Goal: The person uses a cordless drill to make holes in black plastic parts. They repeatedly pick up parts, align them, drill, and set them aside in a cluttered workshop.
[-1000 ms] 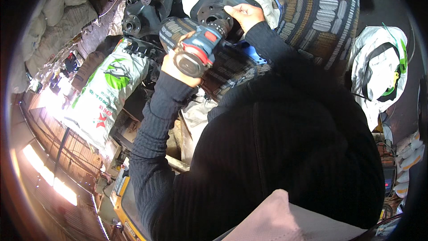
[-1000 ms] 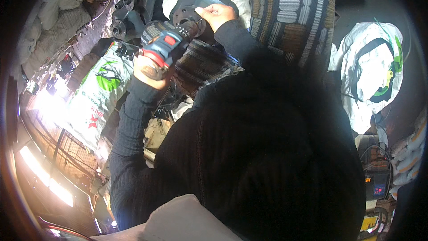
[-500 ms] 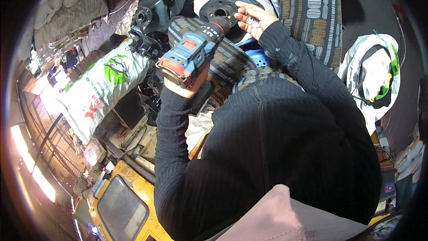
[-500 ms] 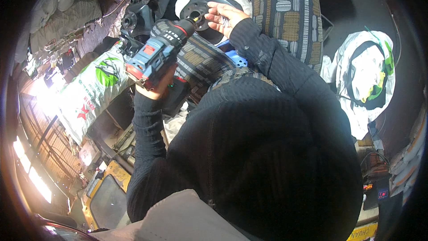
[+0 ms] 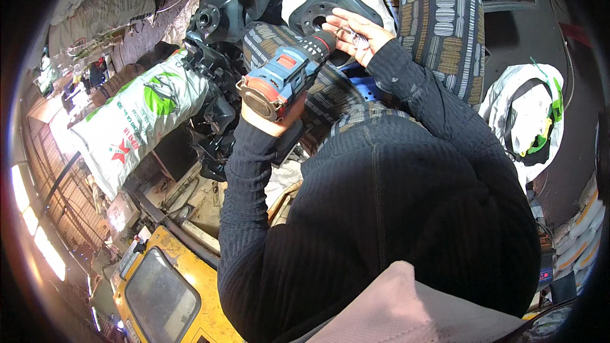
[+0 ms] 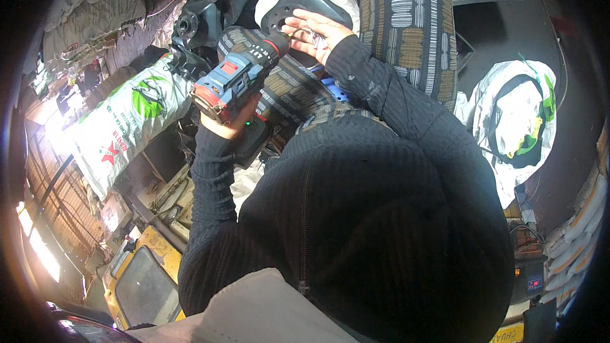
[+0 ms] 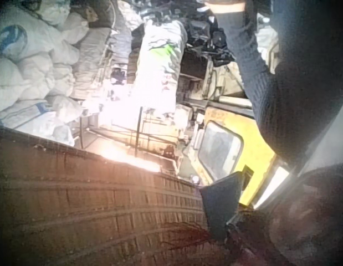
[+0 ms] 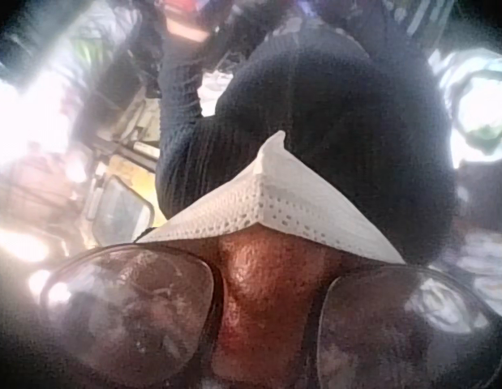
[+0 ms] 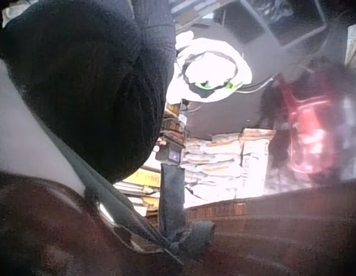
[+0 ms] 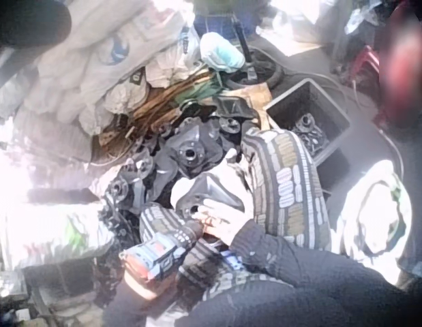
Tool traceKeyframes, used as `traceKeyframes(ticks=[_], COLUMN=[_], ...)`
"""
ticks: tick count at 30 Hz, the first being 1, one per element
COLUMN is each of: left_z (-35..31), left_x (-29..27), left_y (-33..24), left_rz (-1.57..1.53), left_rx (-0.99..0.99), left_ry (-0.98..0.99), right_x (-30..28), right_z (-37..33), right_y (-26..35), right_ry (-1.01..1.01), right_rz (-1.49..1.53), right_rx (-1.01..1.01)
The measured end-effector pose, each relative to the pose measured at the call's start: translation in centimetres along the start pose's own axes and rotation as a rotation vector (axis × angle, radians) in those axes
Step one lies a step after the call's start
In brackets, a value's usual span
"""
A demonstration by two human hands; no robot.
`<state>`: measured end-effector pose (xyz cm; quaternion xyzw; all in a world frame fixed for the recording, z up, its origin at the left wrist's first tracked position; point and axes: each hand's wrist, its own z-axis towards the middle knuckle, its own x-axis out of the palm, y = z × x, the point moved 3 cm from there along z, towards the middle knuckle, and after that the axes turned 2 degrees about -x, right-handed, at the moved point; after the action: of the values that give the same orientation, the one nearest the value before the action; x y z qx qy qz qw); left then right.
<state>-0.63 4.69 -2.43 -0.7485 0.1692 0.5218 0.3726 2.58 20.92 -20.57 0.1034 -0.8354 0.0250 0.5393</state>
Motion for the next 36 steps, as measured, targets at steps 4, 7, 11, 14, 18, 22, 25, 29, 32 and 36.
traceKeyframes(ticks=[4,7,11,14,18,22,25,29,32,36], left_z=[-0.2,-0.4,0.1,0.3,0.0,-0.4,-0.6,-1.4,-1.9,-1.4], left_x=[0.6,0.5,0.5,-0.2,0.0,0.6,0.7,1.0,0.3,-0.5], left_y=[0.7,1.3,2.7,2.6,1.7,1.7,2.3,4.3,4.7,3.6], left_rz=[-0.021,0.021,-0.002,-0.031,0.061,0.042,-0.011,-0.267,-0.344,-0.258], left_rx=[-0.017,0.026,-0.088,0.011,0.077,0.023,0.056,-0.308,-0.375,-0.147], left_ry=[0.071,0.009,0.099,-0.092,-0.06,-0.015,-0.094,0.073,0.07,-0.023], right_x=[0.6,0.8,1.0,1.2,1.6,1.5,1.4,0.6,0.0,-0.1], right_z=[0.0,0.0,-0.1,-0.2,-0.3,-0.2,-0.1,0.4,0.7,1.1], right_y=[0.0,-0.2,-0.4,-0.5,-0.7,-0.9,-1.1,-1.0,-1.2,-1.4], right_ry=[0.106,0.095,-0.013,-0.061,-0.04,-0.021,0.058,-0.065,-0.154,-0.143], right_rz=[-0.001,-0.019,-0.198,-0.326,-0.344,-0.259,-0.132,-0.131,-0.103,-0.047], right_rx=[0.031,0.049,0.123,0.168,0.202,0.237,0.264,0.178,0.183,0.14])
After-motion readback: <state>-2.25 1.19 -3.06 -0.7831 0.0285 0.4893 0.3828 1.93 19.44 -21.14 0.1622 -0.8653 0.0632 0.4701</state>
